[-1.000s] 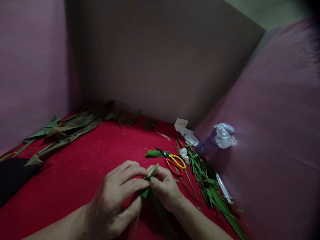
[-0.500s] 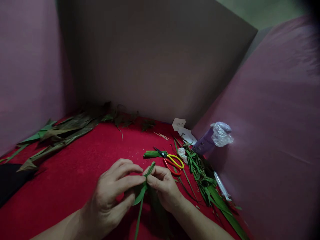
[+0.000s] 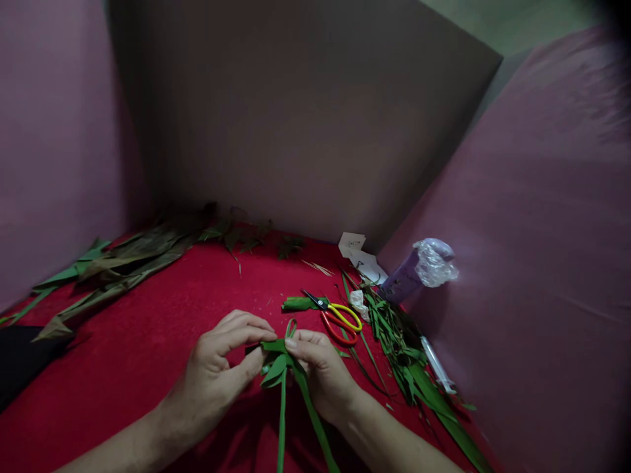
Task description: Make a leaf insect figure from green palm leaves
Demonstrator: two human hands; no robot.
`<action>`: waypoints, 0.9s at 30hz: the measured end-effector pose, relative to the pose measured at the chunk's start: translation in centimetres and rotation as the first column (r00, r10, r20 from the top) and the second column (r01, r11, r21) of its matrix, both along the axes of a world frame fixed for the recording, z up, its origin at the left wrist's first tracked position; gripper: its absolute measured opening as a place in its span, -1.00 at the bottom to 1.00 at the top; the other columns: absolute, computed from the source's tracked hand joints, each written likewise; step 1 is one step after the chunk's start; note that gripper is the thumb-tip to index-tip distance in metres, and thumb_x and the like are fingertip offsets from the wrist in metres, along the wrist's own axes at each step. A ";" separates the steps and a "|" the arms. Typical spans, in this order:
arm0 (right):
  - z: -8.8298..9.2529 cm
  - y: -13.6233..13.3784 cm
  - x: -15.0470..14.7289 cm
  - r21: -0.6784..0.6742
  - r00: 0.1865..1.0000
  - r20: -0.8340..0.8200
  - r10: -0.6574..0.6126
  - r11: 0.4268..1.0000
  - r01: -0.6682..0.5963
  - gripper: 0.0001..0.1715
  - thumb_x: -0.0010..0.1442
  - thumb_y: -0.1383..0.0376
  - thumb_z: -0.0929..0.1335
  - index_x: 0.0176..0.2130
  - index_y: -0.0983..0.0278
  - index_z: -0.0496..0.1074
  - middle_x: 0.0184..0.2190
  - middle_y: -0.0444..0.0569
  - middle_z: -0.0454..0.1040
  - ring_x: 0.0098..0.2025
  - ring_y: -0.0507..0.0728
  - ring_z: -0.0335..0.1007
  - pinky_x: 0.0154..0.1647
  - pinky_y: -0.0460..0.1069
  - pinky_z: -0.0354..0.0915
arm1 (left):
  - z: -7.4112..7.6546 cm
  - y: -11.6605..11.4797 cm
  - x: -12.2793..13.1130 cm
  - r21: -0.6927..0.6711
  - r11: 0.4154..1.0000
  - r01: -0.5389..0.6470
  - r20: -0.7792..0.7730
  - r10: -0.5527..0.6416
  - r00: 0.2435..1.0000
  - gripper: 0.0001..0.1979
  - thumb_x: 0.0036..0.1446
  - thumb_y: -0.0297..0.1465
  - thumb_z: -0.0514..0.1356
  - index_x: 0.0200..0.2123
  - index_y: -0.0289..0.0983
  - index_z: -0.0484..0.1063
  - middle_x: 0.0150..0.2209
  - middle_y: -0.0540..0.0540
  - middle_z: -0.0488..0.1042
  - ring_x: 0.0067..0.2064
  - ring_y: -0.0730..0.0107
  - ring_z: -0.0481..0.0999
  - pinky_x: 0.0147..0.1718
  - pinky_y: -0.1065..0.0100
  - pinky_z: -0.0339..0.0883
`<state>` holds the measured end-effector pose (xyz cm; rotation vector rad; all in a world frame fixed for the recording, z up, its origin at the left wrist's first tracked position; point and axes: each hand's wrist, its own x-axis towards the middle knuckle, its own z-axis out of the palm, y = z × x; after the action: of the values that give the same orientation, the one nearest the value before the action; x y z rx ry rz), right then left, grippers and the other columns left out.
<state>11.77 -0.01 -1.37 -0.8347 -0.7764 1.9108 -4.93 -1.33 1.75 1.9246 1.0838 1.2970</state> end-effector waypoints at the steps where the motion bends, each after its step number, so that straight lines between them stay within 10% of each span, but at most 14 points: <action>1: 0.1 0.0 0.0 -0.003 1.000 -0.006 0.000 1.000 0.000 -0.75 -0.08 0.31 0.43 -0.60 0.37 0.32 -0.72 -0.16 0.33 -0.70 -0.07 0.19 -0.64 -0.16 0.14 | 0.0 0.0 0.0 -0.009 1.000 0.001 0.008 -0.001 1.000 -0.82 0.03 -0.50 0.10 -0.38 -0.23 0.51 -0.33 -0.10 0.52 -0.23 0.25 0.48 -0.23 0.28 0.37; 8: 0.0 0.3 0.1 -0.013 0.992 -0.129 0.005 1.000 -0.007 -0.76 -0.03 0.34 0.40 -0.59 0.36 0.28 -0.71 -0.22 0.24 -0.67 -0.08 0.16 -0.59 -0.16 0.17 | -0.6 -0.3 0.1 -0.151 0.988 -0.032 -0.021 0.029 0.999 -0.72 0.05 -0.37 0.18 -0.11 -0.19 0.39 -0.24 -0.07 0.46 -0.18 0.29 0.43 -0.18 0.28 0.31; 27: -1.1 0.7 0.2 -0.017 0.960 -0.257 0.112 0.993 -0.121 -0.87 0.04 0.38 0.36 -0.49 0.39 0.33 -0.65 -0.20 0.17 -0.63 -0.07 0.13 -0.61 -0.16 0.12 | -1.2 -0.3 -0.1 -0.127 0.985 0.120 0.084 -0.110 0.990 -0.83 0.15 -0.45 0.07 -0.24 -0.12 0.40 -0.27 0.03 0.45 -0.20 0.40 0.42 -0.19 0.41 0.24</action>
<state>12.01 0.69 -2.52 -0.5561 -0.6496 2.0903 -5.03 -1.64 0.58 1.7983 0.9803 1.1959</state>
